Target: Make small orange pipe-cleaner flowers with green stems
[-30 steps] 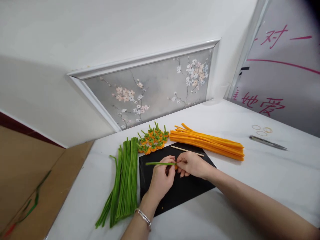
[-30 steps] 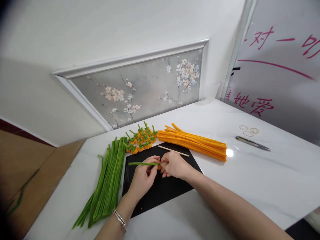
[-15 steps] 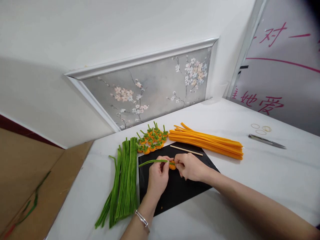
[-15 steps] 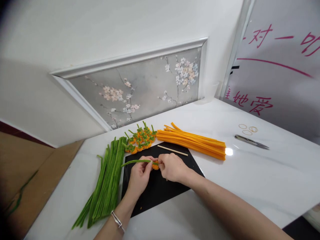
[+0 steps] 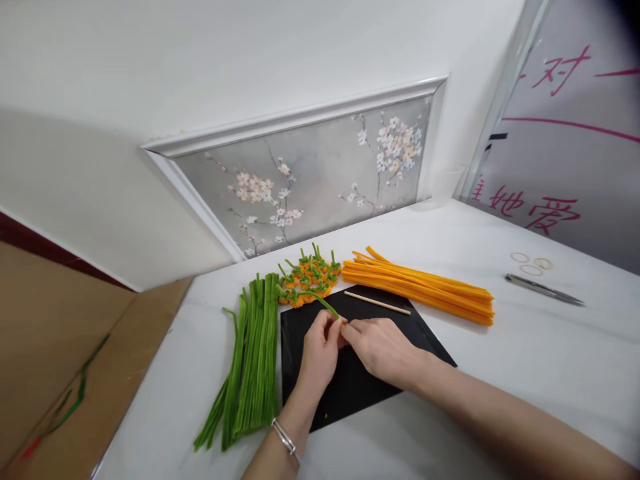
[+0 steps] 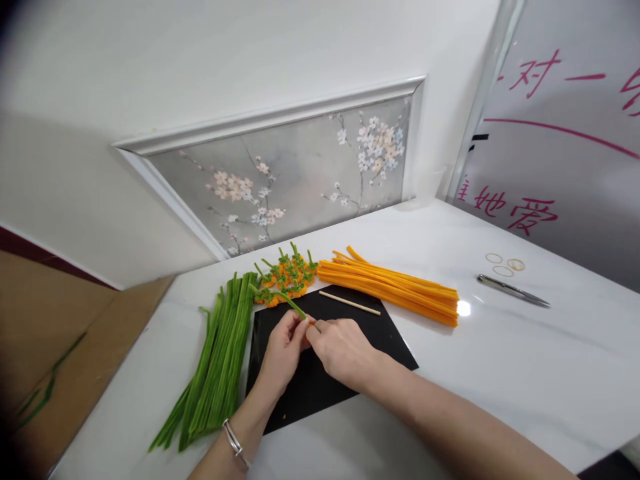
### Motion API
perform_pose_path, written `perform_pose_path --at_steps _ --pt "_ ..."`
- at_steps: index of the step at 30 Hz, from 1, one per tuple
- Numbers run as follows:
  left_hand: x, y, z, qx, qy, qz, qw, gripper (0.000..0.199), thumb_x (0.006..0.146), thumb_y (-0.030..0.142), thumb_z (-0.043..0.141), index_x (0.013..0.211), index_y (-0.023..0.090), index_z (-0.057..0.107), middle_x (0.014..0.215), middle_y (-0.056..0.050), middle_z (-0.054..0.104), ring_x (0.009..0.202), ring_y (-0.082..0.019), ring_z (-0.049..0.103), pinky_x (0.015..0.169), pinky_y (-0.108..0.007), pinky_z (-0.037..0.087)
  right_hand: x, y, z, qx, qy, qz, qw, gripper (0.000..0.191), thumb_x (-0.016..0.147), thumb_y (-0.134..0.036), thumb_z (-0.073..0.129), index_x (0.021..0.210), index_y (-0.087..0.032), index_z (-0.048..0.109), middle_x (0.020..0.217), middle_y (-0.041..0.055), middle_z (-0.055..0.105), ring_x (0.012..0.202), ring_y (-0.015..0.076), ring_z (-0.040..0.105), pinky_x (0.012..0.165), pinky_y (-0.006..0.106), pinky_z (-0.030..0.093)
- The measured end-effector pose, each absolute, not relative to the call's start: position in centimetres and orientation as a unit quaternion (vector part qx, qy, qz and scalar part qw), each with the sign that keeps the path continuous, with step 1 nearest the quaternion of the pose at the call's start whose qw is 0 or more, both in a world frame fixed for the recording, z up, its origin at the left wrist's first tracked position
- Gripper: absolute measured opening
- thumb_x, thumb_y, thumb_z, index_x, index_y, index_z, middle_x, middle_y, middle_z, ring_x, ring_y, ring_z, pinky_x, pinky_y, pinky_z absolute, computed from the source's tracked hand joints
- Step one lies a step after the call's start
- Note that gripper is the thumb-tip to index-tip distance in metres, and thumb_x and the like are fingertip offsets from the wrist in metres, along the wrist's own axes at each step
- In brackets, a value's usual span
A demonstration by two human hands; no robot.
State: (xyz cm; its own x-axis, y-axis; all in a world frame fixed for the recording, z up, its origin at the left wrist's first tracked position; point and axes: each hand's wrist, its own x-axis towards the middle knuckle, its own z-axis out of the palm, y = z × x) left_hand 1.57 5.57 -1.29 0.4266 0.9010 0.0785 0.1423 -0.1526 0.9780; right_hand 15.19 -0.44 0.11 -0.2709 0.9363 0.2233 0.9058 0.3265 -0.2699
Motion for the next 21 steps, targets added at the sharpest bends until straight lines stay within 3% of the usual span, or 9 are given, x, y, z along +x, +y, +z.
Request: perform_pose_path --at_steps 3,10,14,17,21 --pt "1.6 5.7 -1.5 0.673 0.387 0.382 0.502 0.016 0.083 0.029 0.060 0.073 0.017 0.057 0.074 -0.001 0.060 0.073 -0.015 0.057 0.069 -0.024 0.048 15.1 -0.7 0.3 -0.561 -0.812 0.036 0.157 0.019 0.091 -0.010 0.044 0.100 -0.015 0.060 0.092 0.0080 0.069 0.076 0.0187 0.066 0.063 0.027 0.042" --pt "1.5 5.8 -1.4 0.649 0.378 0.392 0.532 0.016 0.080 0.029 0.063 0.076 0.019 0.051 0.072 0.003 0.053 0.065 -0.012 0.054 0.059 -0.021 0.048 15.5 -0.8 0.7 -0.579 -0.797 -0.001 0.170 0.018 0.094 -0.012 0.043 0.093 -0.018 0.061 0.082 0.0040 0.066 0.069 0.0168 0.061 0.061 0.026 0.037" --pt "1.1 5.7 -1.0 0.675 0.352 0.358 0.540 0.014 0.081 0.029 0.062 0.079 0.016 0.061 0.076 -0.002 0.061 0.070 -0.014 0.058 0.066 -0.026 0.051 16.3 -0.6 0.7 -0.600 -0.777 -0.030 0.187 0.015 0.092 -0.012 0.047 0.087 -0.018 0.060 0.080 0.0039 0.064 0.073 0.0171 0.060 0.063 0.027 0.035" --pt "0.8 5.6 -0.9 0.727 0.327 0.335 0.502 0.011 0.083 0.024 0.059 0.086 0.015 0.064 0.084 -0.005 0.065 0.077 -0.017 0.061 0.072 -0.028 0.051 16.4 -0.4 0.3 -0.603 -0.769 -0.046 0.208 0.013 0.091 -0.012 0.050 0.088 -0.018 0.061 0.079 0.0036 0.064 0.073 0.0172 0.059 0.065 0.027 0.036" --pt "0.7 5.5 -0.9 0.799 0.318 0.318 0.398 0.007 0.082 0.018 0.059 0.082 0.016 0.065 0.081 -0.004 0.065 0.073 -0.016 0.060 0.067 -0.026 0.048 16.2 -0.4 0.0 -0.577 -0.788 -0.043 0.211 0.014 0.090 -0.011 0.051 0.084 -0.017 0.062 0.076 0.0043 0.064 0.070 0.0168 0.058 0.065 0.028 0.037"
